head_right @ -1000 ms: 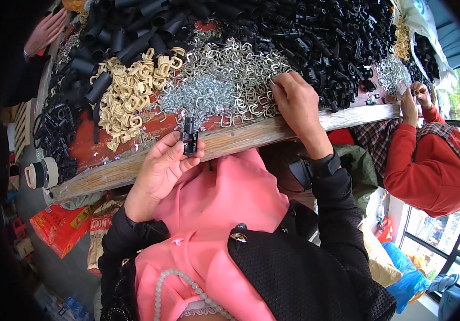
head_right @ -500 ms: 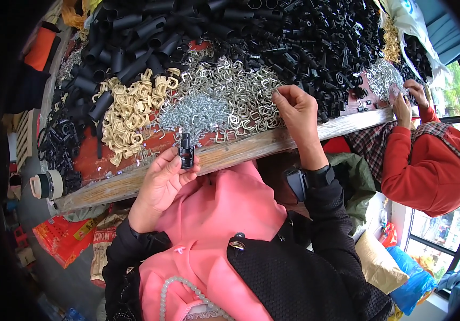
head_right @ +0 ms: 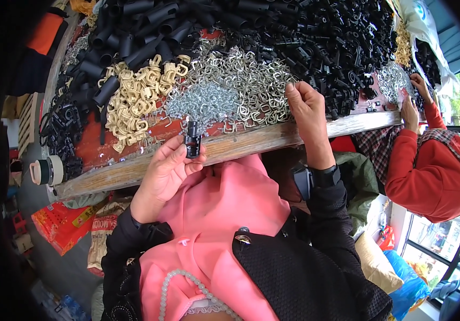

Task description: The person picks up a black plastic component and a small metal clip, pressing the clip into the plastic part. They then pick up a beige plastic piece and snap it onto the assembly.

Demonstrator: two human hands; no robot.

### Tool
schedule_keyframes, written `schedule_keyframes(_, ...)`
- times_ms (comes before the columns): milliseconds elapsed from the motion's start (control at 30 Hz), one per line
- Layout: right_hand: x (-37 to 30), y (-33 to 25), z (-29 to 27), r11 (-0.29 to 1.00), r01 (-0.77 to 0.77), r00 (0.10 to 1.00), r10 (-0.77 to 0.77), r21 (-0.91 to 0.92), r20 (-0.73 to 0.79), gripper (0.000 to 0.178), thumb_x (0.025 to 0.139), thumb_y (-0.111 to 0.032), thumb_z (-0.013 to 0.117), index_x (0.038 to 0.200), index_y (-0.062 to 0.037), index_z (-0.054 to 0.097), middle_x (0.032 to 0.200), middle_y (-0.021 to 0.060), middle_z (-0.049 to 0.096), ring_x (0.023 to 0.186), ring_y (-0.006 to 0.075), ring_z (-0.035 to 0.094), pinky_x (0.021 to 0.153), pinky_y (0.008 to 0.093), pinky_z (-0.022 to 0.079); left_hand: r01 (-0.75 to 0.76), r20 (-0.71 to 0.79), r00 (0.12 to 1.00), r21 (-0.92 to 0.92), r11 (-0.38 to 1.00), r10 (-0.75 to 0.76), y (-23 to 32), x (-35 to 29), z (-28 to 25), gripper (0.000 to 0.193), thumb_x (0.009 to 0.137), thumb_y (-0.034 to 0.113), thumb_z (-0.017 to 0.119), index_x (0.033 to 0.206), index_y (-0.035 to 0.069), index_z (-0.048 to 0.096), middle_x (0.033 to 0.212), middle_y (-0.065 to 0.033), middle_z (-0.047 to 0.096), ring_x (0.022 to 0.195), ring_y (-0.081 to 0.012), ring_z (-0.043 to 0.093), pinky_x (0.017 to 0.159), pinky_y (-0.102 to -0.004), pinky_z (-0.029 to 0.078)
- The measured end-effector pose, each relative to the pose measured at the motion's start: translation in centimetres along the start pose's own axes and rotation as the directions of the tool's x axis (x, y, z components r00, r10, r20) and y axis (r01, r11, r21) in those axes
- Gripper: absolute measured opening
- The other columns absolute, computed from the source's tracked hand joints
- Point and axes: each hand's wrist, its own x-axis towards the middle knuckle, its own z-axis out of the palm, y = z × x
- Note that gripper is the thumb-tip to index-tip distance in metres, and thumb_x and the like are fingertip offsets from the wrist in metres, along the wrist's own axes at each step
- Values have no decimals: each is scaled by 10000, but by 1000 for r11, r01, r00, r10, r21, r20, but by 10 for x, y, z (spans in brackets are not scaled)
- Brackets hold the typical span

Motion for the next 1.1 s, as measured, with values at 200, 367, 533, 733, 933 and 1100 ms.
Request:
schedule_keyframes(200,-1,0,4,981,-2,1000,-3,192,30,139,846,-143,504,762,-34,520,580,-31,445,464,25,333,415,164,232,-8,-4,1000,4,1000,8,-1,0,1,198,840,121,490,1005,13,485,939,-111,567,827,-171,565,719,-285,469)
schedule_keyframes(367,-2,-4,4,983,-12,1000,8,182,20,117,843,-127,502,790,-25,525,627,-1,516,473,36,376,426,166,277,-10,-11,1000,3,1000,10,-1,-1,1,199,840,124,491,1006,15,489,937,-107,568,823,-166,564,717,-282,468)
schedule_keyframes(533,1,-7,-2,679,279,959,-234,-679,160,99,841,-102,494,820,-13,530,664,24,560,497,38,424,445,166,327,-16,16,1000,1,1000,16,-1,0,1,201,839,128,494,1009,19,492,933,-104,569,822,-164,564,714,-279,467)
schedule_keyframes(733,-2,-10,-3,867,153,988,-118,-474,104,104,839,-103,492,828,-7,528,664,27,568,510,36,444,461,162,354,-16,2,1000,4,1000,16,-1,0,1,207,838,133,496,1011,19,494,930,-99,571,818,-160,565,709,-273,467)
schedule_keyframes(933,-6,-12,1,936,-179,969,113,304,221,101,842,-106,491,824,-12,521,652,15,551,510,33,440,463,156,351,-19,-1,1000,8,1000,19,-2,0,0,211,837,135,498,1013,18,494,932,-98,573,811,-156,567,712,-271,467)
schedule_keyframes(1100,-8,-8,5,962,13,990,25,-271,137,90,843,-110,492,819,-25,511,654,14,538,509,36,435,462,152,342,-25,16,1000,1,1000,25,-1,0,1,211,837,135,498,1011,17,497,932,-97,575,811,-154,570,722,-273,468)
